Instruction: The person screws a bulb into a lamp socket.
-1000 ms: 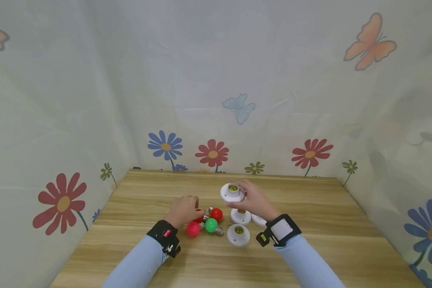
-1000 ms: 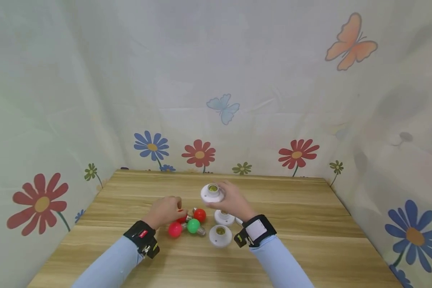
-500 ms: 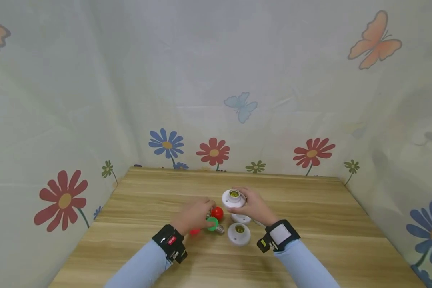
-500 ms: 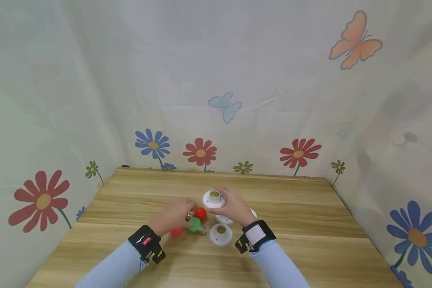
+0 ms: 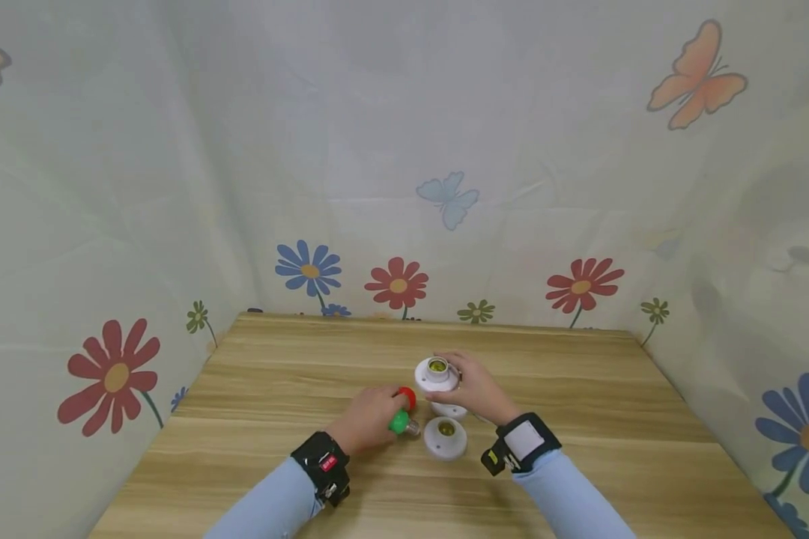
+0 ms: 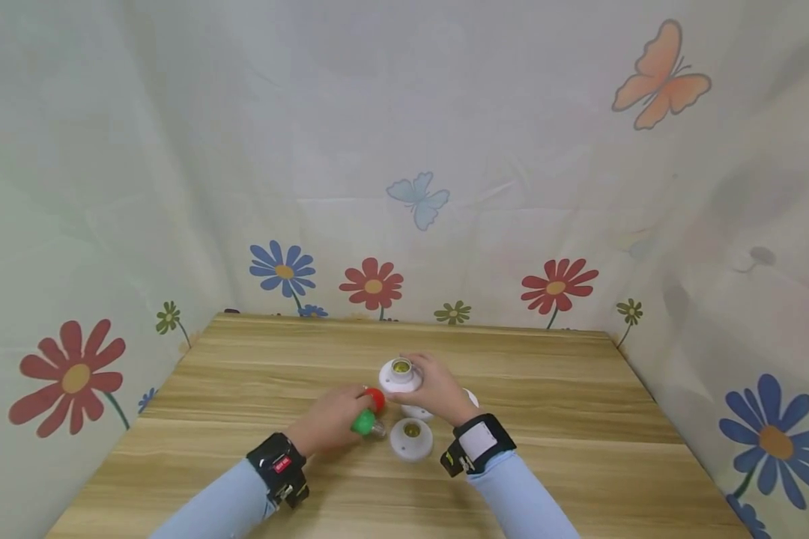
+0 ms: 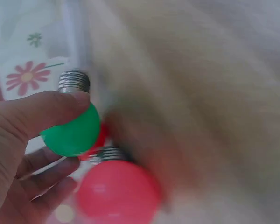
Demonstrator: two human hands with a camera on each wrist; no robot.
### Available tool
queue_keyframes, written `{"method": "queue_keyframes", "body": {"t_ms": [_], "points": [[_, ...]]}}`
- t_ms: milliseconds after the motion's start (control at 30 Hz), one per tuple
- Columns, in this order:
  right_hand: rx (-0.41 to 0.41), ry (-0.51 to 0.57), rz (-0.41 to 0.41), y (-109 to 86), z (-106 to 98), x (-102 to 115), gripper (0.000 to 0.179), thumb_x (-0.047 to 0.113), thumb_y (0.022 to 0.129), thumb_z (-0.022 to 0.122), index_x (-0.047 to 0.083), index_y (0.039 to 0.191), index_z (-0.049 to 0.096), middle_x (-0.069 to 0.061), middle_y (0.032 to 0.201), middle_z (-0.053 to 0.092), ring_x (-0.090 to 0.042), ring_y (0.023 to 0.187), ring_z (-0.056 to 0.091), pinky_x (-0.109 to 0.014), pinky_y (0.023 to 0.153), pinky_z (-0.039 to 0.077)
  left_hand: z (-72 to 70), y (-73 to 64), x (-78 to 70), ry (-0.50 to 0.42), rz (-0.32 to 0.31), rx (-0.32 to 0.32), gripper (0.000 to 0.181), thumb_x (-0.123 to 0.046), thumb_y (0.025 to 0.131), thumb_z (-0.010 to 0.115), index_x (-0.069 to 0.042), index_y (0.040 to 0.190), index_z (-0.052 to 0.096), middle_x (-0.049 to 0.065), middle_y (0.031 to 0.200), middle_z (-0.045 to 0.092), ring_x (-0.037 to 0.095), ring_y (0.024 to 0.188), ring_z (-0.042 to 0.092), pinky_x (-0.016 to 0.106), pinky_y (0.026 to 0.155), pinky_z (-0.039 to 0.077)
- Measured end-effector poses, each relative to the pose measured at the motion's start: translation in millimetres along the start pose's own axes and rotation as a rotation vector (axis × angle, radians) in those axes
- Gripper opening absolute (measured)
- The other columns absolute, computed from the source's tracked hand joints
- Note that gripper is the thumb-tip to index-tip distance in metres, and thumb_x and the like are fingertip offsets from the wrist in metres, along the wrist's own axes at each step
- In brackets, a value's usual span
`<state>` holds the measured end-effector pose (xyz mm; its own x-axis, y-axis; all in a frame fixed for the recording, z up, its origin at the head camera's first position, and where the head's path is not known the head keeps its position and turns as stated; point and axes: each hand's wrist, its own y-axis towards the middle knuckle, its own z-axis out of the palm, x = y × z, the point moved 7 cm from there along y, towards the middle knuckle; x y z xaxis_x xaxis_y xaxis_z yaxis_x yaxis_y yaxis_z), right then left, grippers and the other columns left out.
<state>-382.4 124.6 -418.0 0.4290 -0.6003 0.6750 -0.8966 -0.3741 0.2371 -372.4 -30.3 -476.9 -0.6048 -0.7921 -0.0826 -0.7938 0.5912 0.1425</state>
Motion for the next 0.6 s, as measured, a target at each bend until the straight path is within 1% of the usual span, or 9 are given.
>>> {"method": "queue_keyframes", "body": {"t_ms": [100,167,233,267,333,367,433,500,600], "points": [[0.001,0.001,0.009,-0.4,0.4,-0.1,0.069,0.028,0.074,0.084,0.007,0.134,0.055,-0.012,0.131,0.056,-0.028,0.115,0.056,-0.048,0.097,0.048,-10.8,1.5,1.7,-0.159,-0.051,0.047,0.045,-0.023,0.075,0.081,-0.012,0.114,0.062,-0.001,0.099,0.059,0.012,0.083,0.057,0.032,0.080,0.054],[-0.001,-0.002,0.016,-0.3,0.7,0.1,0.069,0.029,0.074,0.084,0.008,0.133,0.056,-0.012,0.130,0.057,-0.027,0.114,0.056,-0.047,0.097,0.048,-22.8,2.3,2.3,-0.290,-0.080,0.099,0.043,-0.020,0.077,0.081,-0.007,0.111,0.060,0.001,0.095,0.058,0.012,0.079,0.056,0.029,0.075,0.054],[-0.002,-0.003,0.020,0.1,1.3,0.0,0.068,0.028,0.074,0.085,0.008,0.132,0.056,-0.012,0.129,0.057,-0.027,0.114,0.056,-0.048,0.097,0.048,-36.8,3.6,3.2,-0.382,-0.111,0.145,0.042,-0.019,0.075,0.083,-0.005,0.107,0.060,0.002,0.089,0.059,0.014,0.075,0.056,0.028,0.069,0.053],[-0.001,-0.004,0.023,0.3,1.6,0.0,0.068,0.028,0.074,0.085,0.008,0.132,0.056,-0.012,0.130,0.057,-0.027,0.114,0.056,-0.048,0.097,0.048,-44.7,4.0,3.8,-0.416,-0.137,0.165,0.041,-0.019,0.075,0.084,-0.005,0.105,0.060,0.002,0.087,0.060,0.015,0.074,0.056,0.027,0.067,0.052],[0.001,-0.013,0.026,0.6,2.5,-0.1,0.068,0.028,0.074,0.084,0.008,0.133,0.056,-0.012,0.130,0.057,-0.027,0.114,0.056,-0.048,0.097,0.048,-61.7,5.3,7.0,-0.427,-0.192,0.167,0.036,-0.014,0.075,0.082,-0.005,0.103,0.062,0.003,0.085,0.060,0.017,0.072,0.055,0.027,0.065,0.050],[0.002,-0.017,0.023,1.0,3.1,0.0,0.068,0.027,0.074,0.085,0.008,0.133,0.056,-0.012,0.130,0.057,-0.027,0.115,0.056,-0.048,0.098,0.048,-70.8,5.5,8.5,-0.419,-0.226,0.153,0.036,-0.013,0.075,0.082,-0.005,0.105,0.063,0.003,0.085,0.061,0.017,0.072,0.055,0.027,0.065,0.051],[0.004,-0.029,0.020,1.3,4.2,0.6,0.069,0.028,0.074,0.085,0.008,0.133,0.056,-0.012,0.131,0.057,-0.027,0.115,0.056,-0.048,0.098,0.048,-89.3,7.6,11.8,-0.392,-0.288,0.085,0.037,-0.015,0.076,0.081,-0.006,0.108,0.064,0.003,0.086,0.063,0.018,0.072,0.056,0.029,0.066,0.051],[0.005,-0.044,0.017,2.0,5.7,0.2,0.070,0.029,0.074,0.085,0.009,0.134,0.056,-0.011,0.131,0.057,-0.027,0.115,0.056,-0.047,0.098,0.048,-107.4,10.6,12.4,-0.365,-0.320,-0.022,0.043,-0.017,0.078,0.079,-0.005,0.115,0.061,0.005,0.092,0.064,0.020,0.077,0.058,0.032,0.071,0.054],[0.011,-0.046,0.018,2.7,8.4,-0.2,0.072,0.032,0.073,0.085,0.009,0.135,0.055,-0.011,0.131,0.057,-0.026,0.115,0.056,-0.047,0.097,0.049,-128.2,15.5,7.2,-0.382,-0.328,-0.180,0.052,-0.025,0.080,0.080,-0.008,0.123,0.055,0.006,0.105,0.063,0.021,0.090,0.060,0.035,0.080,0.056]]}}
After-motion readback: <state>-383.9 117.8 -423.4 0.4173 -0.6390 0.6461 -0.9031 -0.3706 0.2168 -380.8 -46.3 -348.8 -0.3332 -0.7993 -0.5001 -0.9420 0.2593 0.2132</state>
